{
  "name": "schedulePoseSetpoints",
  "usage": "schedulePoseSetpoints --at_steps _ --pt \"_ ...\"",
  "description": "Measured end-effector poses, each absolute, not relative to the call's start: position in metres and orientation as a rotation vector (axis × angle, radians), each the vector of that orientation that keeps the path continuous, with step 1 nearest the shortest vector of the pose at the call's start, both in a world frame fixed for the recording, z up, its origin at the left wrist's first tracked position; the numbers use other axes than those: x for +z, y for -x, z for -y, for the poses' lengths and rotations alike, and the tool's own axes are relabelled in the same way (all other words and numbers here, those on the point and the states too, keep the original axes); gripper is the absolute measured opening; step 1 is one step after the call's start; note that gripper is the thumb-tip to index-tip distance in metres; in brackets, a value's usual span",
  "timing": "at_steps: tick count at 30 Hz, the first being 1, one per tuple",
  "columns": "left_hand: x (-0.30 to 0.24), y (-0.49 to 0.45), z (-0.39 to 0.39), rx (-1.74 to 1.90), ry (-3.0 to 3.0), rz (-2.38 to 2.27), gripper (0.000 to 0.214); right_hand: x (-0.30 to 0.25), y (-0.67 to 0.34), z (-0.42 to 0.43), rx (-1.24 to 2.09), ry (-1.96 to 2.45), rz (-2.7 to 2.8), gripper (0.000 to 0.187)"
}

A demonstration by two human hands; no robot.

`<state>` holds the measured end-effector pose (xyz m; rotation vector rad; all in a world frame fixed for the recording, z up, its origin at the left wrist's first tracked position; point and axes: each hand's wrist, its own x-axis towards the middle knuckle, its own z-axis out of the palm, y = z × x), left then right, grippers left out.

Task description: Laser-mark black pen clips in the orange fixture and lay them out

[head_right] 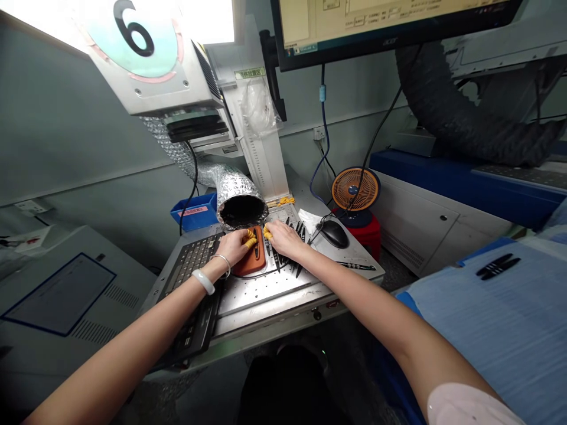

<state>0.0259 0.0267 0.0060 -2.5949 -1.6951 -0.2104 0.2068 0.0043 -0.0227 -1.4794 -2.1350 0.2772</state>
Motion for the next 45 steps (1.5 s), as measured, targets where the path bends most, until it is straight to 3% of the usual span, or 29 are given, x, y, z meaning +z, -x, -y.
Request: schedulePoseSetpoints --at_steps 15,29,38,45 --pt "0.027 0.001 -0.011 -0.206 2.557 1.543 0.016 -0.026 -0.177 -0.018 0.257 1.490 2.214 0.017" --pt "0.022 0.032 0.008 -0.302 2.585 1.599 0.012 -0.017 -0.168 -0.012 0.045 1.607 2.324 0.022" --pt "0.029 0.071 0.007 -0.438 2.512 1.752 0.011 -0.015 -0.174 -0.009 0.271 1.586 2.339 0.021" --pt "0.022 0.097 -0.017 -0.515 2.381 1.985 0.019 -0.012 -0.172 0.000 0.247 1.631 2.279 0.022"
